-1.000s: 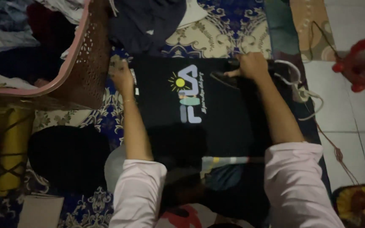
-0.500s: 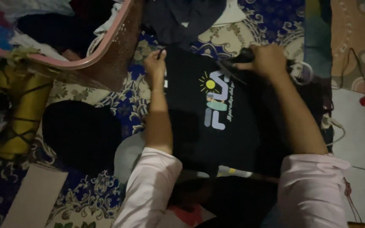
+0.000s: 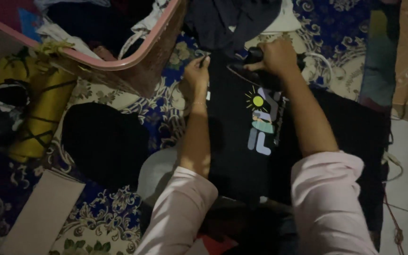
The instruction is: Ironing and folding a black t-shirt while sitting on the floor.
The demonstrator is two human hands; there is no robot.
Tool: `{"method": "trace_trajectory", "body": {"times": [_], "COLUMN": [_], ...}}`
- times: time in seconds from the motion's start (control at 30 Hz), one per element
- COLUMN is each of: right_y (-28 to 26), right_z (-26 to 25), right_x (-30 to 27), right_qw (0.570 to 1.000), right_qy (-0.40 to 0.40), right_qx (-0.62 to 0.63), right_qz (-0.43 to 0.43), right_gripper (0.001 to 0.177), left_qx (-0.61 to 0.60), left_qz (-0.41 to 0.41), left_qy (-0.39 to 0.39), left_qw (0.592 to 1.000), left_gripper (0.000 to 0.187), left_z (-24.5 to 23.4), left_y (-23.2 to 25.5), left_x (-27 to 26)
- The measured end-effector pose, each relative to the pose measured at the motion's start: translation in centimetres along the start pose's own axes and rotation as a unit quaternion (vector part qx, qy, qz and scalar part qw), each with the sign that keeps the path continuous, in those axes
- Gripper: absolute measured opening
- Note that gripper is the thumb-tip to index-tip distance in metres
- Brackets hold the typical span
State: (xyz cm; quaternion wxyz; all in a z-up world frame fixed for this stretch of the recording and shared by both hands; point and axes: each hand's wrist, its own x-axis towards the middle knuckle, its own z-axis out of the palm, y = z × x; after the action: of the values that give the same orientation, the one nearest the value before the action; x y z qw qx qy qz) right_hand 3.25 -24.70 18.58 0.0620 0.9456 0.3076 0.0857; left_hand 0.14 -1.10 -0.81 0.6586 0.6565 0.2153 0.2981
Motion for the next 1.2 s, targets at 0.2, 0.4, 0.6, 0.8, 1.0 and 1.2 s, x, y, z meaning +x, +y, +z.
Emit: {"method": "trace_trajectory", "body": {"times": [0.2, 0.4, 0.6, 0.8, 1.0, 1.2], "right_y": [-1.2, -1.9, 2.6, 16.3, 21.3, 11.4], "right_z": [0.3, 1.3, -0.4, 3.3, 2.8, -1.5], "right_x": [0.9, 2.4, -7.4, -24.9, -33.9, -30.8], "right_qw": [0.992, 0.996, 0.993, 0.948, 0.860, 0.943], "right_qy": [-0.002, 0.083, -0.009, 0.052, 0.022, 0.098], "right_qx": [0.022, 0.032, 0.012, -0.012, -0.041, -0.062], "right_qz": [-0.125, -0.020, 0.118, 0.314, 0.508, 0.313], "right_gripper": [0.092, 0.080, 0.081, 0.077, 0.082, 0.075], "left_qx": [0.063, 0.009, 0.113, 0.165, 0.291, 0.223], "left_qz": [-0.017, 0.017, 0.075, 0.148, 0.378, 0.462], "left_qy": [0.012, -0.006, 0.014, -0.006, -0.063, -0.275], "left_qw": [0.998, 1.000, 0.991, 0.975, 0.876, 0.813], "left_gripper": [0.028, 0.029, 0.027, 0.019, 0.026, 0.026], "left_z": [0.1, 0.4, -1.5, -2.5, 1.1, 10.3], "left_y": [2.1, -1.0, 2.5, 6.7, 16.2, 11.7], "left_x": [-0.7, 1.0, -0.2, -1.8, -10.7, -12.6]}}
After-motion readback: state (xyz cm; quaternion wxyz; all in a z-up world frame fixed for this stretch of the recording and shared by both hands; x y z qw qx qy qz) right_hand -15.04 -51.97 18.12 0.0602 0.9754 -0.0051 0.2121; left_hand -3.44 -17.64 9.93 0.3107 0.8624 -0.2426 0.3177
